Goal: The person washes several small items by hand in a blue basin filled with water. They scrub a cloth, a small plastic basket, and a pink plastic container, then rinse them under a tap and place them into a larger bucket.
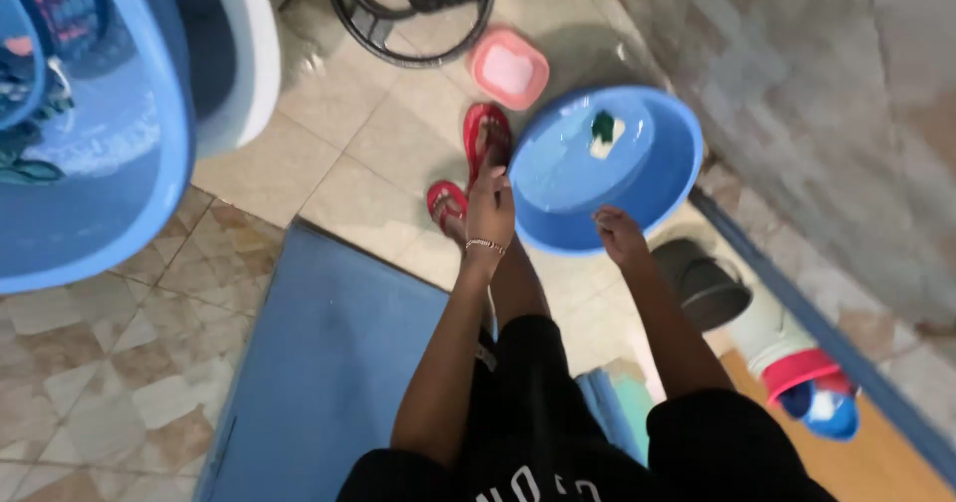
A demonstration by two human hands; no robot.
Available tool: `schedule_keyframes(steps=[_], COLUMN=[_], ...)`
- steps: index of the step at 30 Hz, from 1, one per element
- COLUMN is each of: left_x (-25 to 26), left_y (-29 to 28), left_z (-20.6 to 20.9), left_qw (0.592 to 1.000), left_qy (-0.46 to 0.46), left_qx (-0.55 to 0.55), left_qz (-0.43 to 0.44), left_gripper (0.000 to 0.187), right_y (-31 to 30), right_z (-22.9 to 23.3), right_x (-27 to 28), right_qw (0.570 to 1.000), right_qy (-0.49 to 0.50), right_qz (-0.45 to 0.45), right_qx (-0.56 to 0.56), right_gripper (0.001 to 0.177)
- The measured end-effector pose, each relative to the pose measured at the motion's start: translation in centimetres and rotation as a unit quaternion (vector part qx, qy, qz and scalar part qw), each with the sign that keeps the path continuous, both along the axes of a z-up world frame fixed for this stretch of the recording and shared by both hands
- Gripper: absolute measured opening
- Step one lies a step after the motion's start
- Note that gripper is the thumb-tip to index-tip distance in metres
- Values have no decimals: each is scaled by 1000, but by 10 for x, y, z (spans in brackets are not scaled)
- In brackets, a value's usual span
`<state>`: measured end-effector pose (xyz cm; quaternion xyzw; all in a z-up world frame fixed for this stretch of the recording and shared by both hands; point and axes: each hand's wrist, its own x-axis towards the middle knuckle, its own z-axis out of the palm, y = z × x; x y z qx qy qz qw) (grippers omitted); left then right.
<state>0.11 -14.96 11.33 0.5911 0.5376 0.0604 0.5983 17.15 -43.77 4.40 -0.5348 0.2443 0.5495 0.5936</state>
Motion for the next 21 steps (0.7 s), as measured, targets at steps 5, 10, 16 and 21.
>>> schedule_keyframes(steps=[5,10,16,21], left_x=[-55,-101,-125,-93], left_y=[-58,-83,-113,-148], left_z=[17,-1,-51,-138], left_qw=[999,997,991,994], left_qy=[-20,50,57,109], left_qx=[-32,-57,-93,-15], left_qz=[-1,6,78,-5], left_gripper=[26,23,25,54], right_y=[-54,-49,-24,-10], right_z=[67,92,-4,-145], right_x=[-51,-65,-36,35], right_qw=[998,993,987,717], right_qy=[22,-11,-117,-495], right_qz=[-64,-53,59,479], right_qx=[-7,-101,-93,-108], right_gripper=[11,38,30,27])
